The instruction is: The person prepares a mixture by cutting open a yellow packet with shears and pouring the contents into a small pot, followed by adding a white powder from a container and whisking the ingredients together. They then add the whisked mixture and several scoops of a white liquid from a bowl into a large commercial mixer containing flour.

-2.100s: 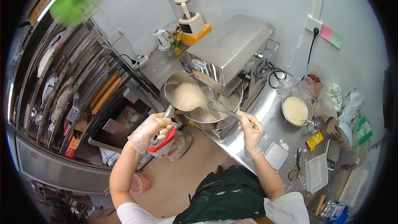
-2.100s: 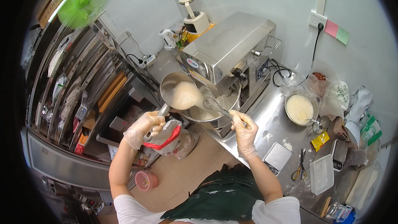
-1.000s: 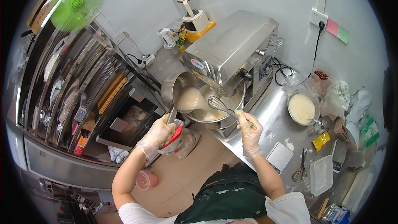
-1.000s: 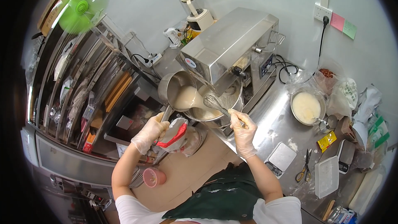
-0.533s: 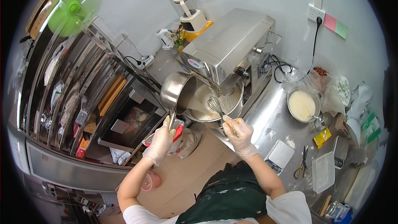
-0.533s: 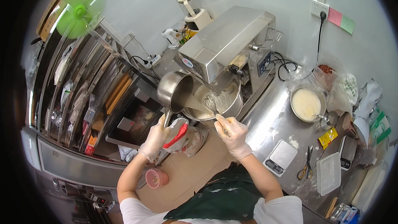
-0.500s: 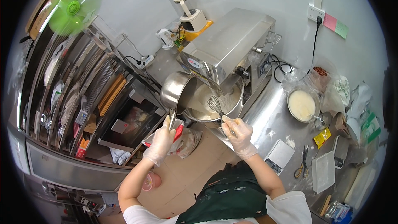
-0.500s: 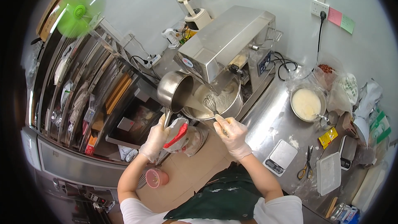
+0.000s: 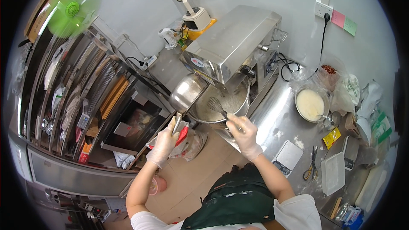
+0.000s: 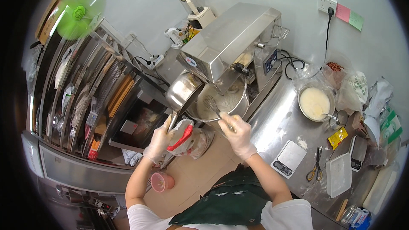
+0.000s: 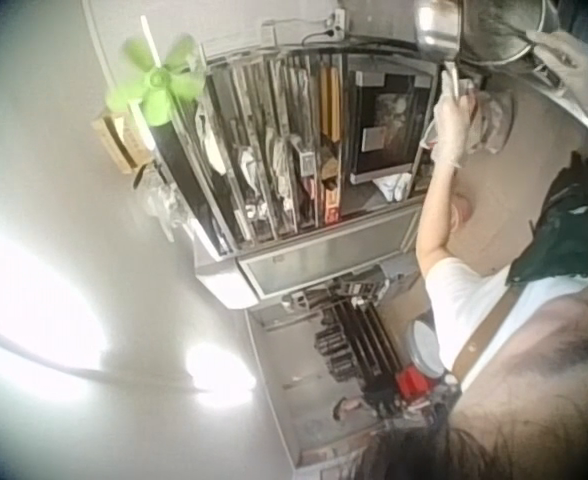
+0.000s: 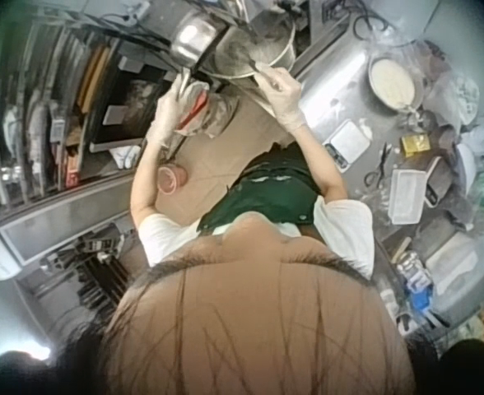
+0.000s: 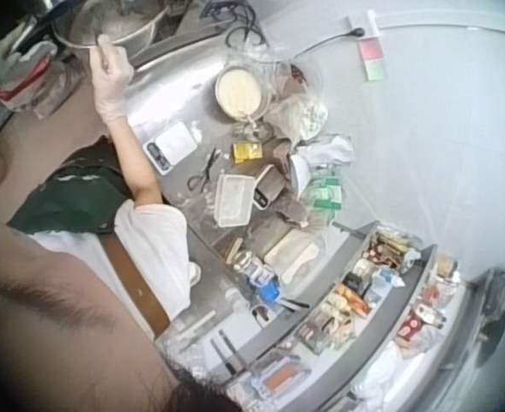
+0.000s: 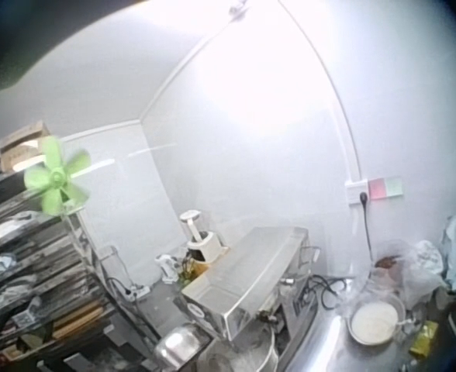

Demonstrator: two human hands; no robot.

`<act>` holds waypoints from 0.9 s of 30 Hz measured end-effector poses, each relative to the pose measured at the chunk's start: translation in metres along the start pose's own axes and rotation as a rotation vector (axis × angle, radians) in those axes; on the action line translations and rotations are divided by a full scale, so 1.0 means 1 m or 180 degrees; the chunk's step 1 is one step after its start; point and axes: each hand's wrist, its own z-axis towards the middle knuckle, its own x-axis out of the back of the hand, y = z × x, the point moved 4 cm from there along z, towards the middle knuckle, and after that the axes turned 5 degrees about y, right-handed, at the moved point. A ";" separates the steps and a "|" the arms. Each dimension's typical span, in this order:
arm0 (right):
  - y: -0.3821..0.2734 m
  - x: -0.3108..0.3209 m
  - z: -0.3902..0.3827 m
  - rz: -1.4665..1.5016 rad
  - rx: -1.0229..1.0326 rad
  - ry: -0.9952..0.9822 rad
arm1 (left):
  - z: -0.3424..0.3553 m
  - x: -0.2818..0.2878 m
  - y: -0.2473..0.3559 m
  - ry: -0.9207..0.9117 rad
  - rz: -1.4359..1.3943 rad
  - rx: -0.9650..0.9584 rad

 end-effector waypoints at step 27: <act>0.017 -0.085 0.045 0.1137 -0.1126 0.0103 | 0.016 0.002 -0.037 -0.0170 -0.0654 -0.0134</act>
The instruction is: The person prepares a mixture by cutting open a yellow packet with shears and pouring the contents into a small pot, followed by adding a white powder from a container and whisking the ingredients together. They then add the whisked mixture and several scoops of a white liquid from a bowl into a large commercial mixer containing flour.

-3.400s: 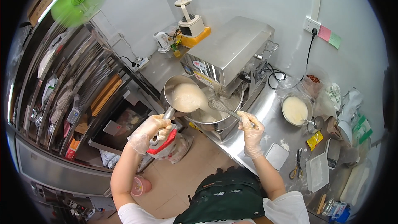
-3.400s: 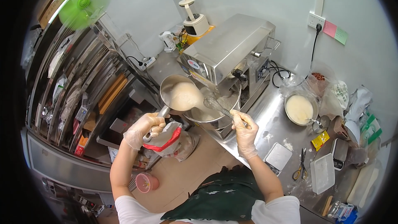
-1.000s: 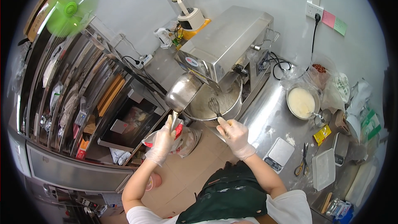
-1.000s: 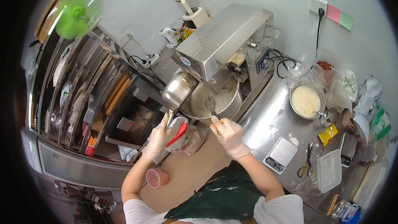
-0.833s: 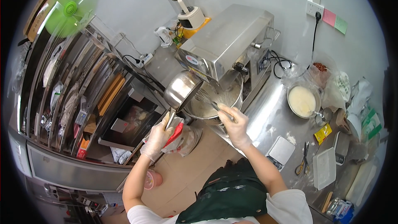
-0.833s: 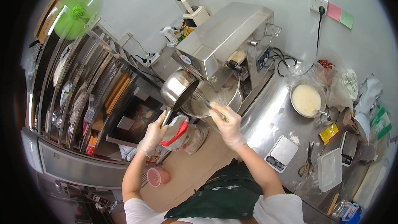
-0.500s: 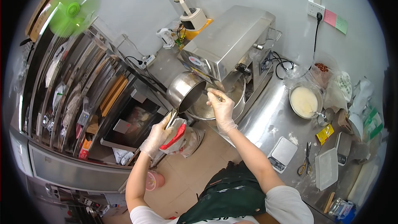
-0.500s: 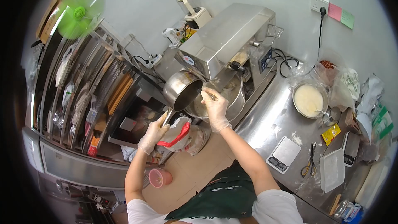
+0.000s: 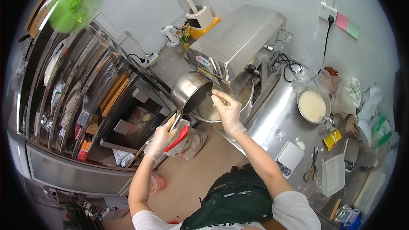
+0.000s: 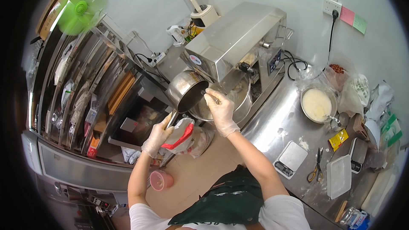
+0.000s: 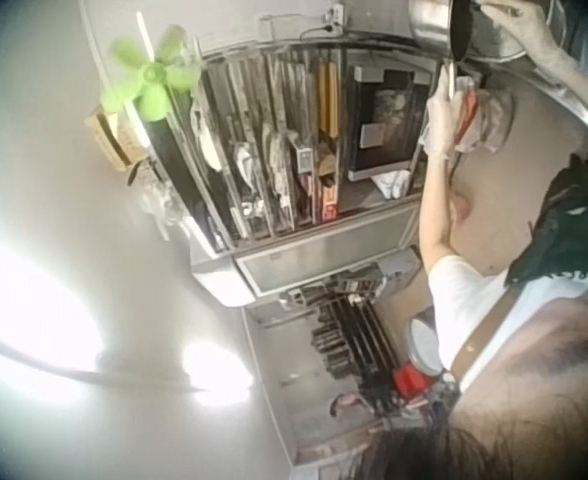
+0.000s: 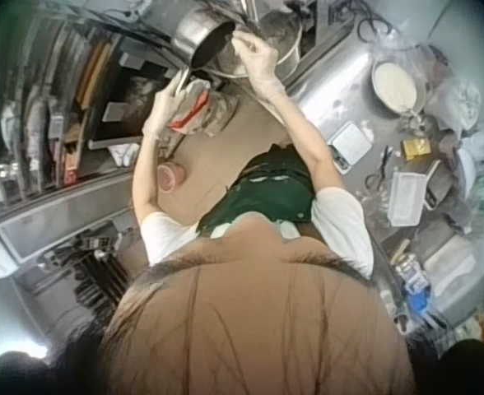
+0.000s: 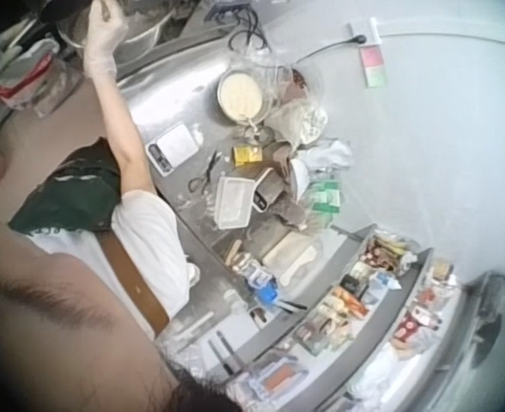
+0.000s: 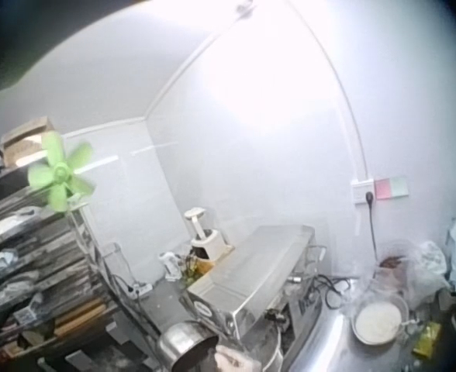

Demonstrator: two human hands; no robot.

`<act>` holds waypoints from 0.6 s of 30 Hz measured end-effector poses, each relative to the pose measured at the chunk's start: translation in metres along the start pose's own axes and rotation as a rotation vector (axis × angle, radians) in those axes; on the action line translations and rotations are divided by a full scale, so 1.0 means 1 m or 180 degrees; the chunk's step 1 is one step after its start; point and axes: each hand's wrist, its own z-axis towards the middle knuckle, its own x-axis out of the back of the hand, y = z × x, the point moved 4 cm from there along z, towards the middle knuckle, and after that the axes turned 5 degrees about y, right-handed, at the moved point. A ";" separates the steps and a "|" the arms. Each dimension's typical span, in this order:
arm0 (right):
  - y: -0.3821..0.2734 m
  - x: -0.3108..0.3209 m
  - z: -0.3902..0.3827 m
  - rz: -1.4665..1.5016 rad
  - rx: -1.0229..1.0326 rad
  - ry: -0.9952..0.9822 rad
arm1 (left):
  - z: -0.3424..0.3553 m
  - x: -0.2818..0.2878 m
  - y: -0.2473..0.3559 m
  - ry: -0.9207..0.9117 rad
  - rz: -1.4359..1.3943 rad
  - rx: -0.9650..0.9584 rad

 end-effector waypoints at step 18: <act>-0.005 -0.005 -0.011 0.0075 -0.0022 -0.0595 | -0.005 -0.005 0.008 0.0078 0.0155 0.0031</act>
